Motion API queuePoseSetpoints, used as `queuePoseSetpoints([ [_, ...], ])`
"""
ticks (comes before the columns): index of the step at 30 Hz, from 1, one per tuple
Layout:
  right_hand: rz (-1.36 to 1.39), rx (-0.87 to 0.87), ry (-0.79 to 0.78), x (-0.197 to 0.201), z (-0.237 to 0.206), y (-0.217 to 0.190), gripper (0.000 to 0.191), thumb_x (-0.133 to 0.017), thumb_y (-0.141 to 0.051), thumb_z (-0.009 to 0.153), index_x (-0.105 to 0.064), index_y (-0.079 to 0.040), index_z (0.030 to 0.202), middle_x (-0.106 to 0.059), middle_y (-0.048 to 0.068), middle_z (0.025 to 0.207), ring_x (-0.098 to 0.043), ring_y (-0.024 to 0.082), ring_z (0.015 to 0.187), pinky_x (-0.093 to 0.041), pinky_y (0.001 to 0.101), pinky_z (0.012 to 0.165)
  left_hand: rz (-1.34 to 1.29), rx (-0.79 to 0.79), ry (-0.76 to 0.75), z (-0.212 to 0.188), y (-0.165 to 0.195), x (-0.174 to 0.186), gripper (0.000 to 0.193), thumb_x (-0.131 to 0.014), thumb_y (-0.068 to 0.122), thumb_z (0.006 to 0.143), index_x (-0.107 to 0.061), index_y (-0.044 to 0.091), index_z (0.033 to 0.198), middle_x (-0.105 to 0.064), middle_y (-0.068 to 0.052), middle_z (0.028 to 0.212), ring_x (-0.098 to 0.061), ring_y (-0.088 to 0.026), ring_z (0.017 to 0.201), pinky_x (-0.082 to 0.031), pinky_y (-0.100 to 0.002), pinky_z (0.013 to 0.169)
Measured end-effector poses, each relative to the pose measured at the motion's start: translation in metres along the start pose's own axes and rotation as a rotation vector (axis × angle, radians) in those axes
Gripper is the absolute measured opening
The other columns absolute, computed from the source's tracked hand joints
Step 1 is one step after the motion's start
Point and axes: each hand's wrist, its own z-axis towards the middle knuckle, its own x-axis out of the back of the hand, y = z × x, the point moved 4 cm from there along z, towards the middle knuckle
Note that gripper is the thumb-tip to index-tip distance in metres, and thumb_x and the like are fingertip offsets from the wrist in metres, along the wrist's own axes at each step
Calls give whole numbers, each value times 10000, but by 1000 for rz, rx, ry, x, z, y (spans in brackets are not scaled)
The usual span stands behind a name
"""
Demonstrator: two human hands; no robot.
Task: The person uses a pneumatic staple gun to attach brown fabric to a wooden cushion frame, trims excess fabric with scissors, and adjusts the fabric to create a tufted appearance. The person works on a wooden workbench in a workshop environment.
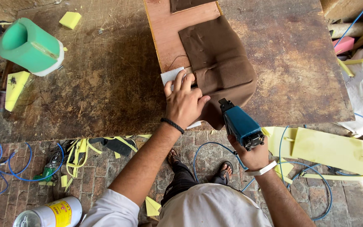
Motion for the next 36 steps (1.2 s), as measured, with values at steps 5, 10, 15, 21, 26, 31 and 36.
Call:
queuePoseSetpoints([
  [5,-29,-30,24,-6,3,-8,320,-788,-234,839,-727,-18,1067,-776,73,877,-700,138,773,-571,321,708,-79,-21,-10,3,-10,-1,314,-867,352,767,-728,94,656,-578,-138,1289,-433,-353,1353,-302,-560,1076],
  [10,-134,-68,13,-14,15,-10,267,-788,-274,841,-743,-48,974,-770,76,772,-713,156,694,-564,337,654,-141,-16,-11,4,-12,-2,283,-879,293,744,-720,90,629,-586,-117,1254,-462,-335,1332,-328,-543,1059],
  [15,-315,-3,34,-25,24,-17,232,-762,-260,844,-735,-69,973,-769,120,810,-766,242,745,-589,370,664,-160,-3,8,5,-13,-2,265,-883,278,728,-723,90,632,-593,-119,1236,-470,-333,1320,-327,-545,1055],
  [21,-364,-15,76,-26,23,-21,219,-752,-221,821,-730,-58,966,-769,145,831,-772,282,774,-599,387,686,-154,-23,37,1,-13,-3,329,-881,296,782,-677,72,653,-594,-140,1231,-484,-340,1328,-347,-547,1073],
  [26,-278,-31,42,-24,18,-20,274,-756,-220,828,-730,-68,1055,-778,122,860,-768,247,781,-594,372,700,-169,-31,66,-4,-15,-3,312,-862,295,793,-676,79,668,-618,-138,1221,-490,-338,1329,-353,-555,1095],
  [31,-327,-88,19,-29,17,-13,227,-760,-228,828,-764,-69,989,-789,132,837,-773,208,772,-597,351,732,-165,-41,69,-6,-17,-6,303,-844,295,834,-676,81,699,-628,-134,1231,-491,-339,1359,-361,-537,1096],
  [36,-49,-27,67,-14,4,-1,394,-797,-179,786,-708,-38,1144,-775,113,976,-731,177,840,-581,327,752,-150,-65,125,-10,-16,-6,303,-845,337,843,-669,121,722,-648,-93,1228,-511,-326,1344,-362,-523,1083],
])
